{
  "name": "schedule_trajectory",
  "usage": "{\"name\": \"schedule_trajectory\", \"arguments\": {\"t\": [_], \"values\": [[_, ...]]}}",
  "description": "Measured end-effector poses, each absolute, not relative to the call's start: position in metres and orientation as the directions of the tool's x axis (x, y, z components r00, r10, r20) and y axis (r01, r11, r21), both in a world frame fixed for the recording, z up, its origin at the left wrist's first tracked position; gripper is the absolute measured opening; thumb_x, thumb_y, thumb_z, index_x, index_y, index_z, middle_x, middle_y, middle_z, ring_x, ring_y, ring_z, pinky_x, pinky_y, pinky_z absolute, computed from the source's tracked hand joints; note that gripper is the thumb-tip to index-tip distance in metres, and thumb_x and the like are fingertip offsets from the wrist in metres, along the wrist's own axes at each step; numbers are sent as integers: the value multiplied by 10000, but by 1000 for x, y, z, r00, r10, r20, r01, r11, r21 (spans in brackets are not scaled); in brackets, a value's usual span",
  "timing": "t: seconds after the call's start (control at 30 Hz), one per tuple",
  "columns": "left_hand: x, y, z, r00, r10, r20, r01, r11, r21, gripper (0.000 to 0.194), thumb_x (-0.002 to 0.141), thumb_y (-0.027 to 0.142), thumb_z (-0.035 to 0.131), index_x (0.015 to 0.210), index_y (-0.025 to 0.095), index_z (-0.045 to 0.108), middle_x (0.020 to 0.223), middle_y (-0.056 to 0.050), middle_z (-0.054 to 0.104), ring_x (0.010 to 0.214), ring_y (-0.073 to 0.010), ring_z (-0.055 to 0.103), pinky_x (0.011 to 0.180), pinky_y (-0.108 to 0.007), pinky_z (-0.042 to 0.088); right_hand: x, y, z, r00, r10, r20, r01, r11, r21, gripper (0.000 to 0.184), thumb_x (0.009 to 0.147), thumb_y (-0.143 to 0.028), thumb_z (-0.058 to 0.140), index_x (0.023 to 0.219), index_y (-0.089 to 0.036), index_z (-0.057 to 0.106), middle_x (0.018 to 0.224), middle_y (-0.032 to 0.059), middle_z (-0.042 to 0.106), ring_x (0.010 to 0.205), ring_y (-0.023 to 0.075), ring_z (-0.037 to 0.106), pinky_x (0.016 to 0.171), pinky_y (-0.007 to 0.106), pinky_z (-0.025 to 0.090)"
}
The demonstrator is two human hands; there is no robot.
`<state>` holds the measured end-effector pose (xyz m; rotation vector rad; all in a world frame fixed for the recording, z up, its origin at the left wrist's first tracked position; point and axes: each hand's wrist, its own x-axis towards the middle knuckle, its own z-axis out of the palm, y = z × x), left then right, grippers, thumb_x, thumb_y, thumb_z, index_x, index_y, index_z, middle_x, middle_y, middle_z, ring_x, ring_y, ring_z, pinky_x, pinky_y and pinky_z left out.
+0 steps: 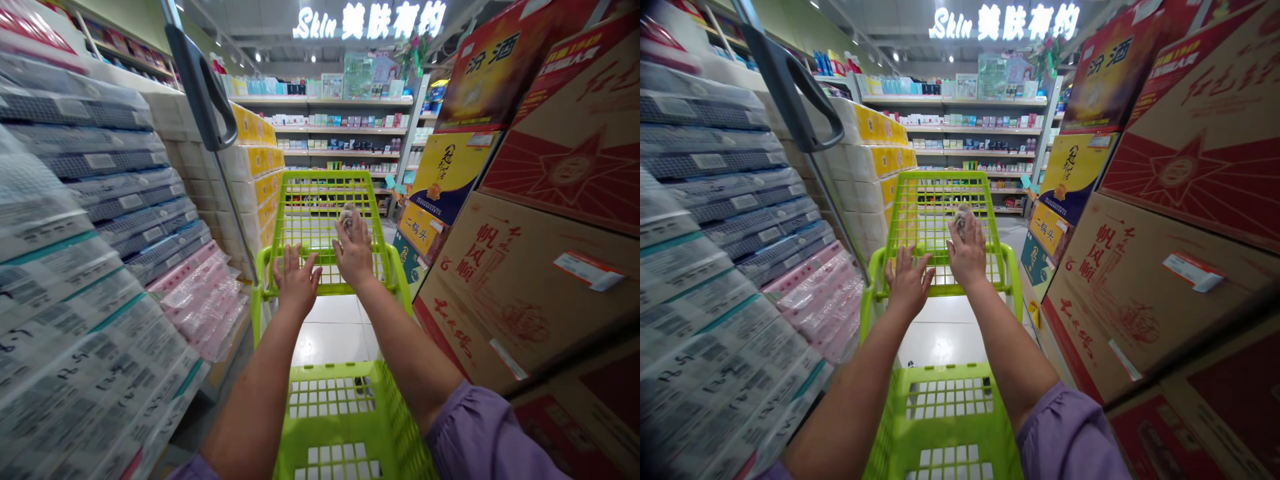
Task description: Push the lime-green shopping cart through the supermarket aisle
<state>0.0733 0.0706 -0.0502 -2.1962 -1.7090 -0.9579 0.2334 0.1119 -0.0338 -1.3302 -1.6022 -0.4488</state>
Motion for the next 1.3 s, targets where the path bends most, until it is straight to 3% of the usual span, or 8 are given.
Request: {"name": "schedule_trajectory", "arguments": {"t": [0.17,0.27,0.37,0.5,0.77,1.0,1.17,1.3], "values": [[74,70,-48,129,800,586,925,-311,220,384,948,386,418,1289,293,569,1547,-95,305,1459,-286,164,1156,-560,123,229,107,-38,157,598,786,906,230,-356,402,946,-321,467,1343,-289,523,1593,65,154,1460,332,96,1122,642,121],[75,71,-49,124,798,589,925,-308,221,382,951,382,411,1285,289,570,1545,-98,308,1458,-284,165,1152,-563,126,228,103,-37,149,631,761,900,232,-369,438,957,-318,432,1376,-202,491,1581,129,177,1459,325,113,1133,598,154],[75,72,-51,128,792,597,923,-315,220,392,949,389,412,1290,279,569,1544,-104,311,1458,-290,165,1151,-566,116,219,96,-35,-29,654,756,911,328,-249,413,965,-318,422,1342,-186,528,1555,122,269,1457,279,156,1153,520,180],[74,71,-52,130,786,605,923,-318,215,399,948,381,415,1297,263,568,1539,-119,318,1452,-295,184,1142,-571,127,210,86,-34,-242,670,702,901,423,-92,348,975,-341,405,1235,-242,615,1535,59,332,1443,238,216,1165,508,137],[75,57,-49,124,774,620,907,-342,246,364,944,379,425,1252,282,594,1526,-115,338,1449,-297,194,1126,-587,162,223,85,-37,255,675,693,932,21,-362,566,977,-380,314,1498,-163,267,1588,163,112,1467,310,35,1114,635,112],[80,35,-48,131,780,612,907,-343,243,363,932,370,452,1251,270,591,1519,-133,346,1446,-315,197,1118,-603,166,210,54,-25,-67,802,594,983,157,-101,542,979,-443,329,1485,-251,304,1602,97,97,1471,283,21,1127,612,18],[84,32,-50,128,760,637,902,-357,245,353,935,365,453,1247,281,594,1523,-119,346,1447,-303,198,1120,-589,171,226,51,-30,218,757,616,961,-59,-269,583,988,-441,275,1518,-210,195,1587,151,134,1463,322,60,1083,685,59],[83,36,-52,135,758,638,906,-355,230,355,937,356,446,1244,265,601,1518,-130,353,1446,-304,204,1120,-585,177,218,50,-34,16,782,623,977,119,-175,544,984,-459,297,1483,-243,311,1597,103,118,1463,318,66,1102,658,80]]}}
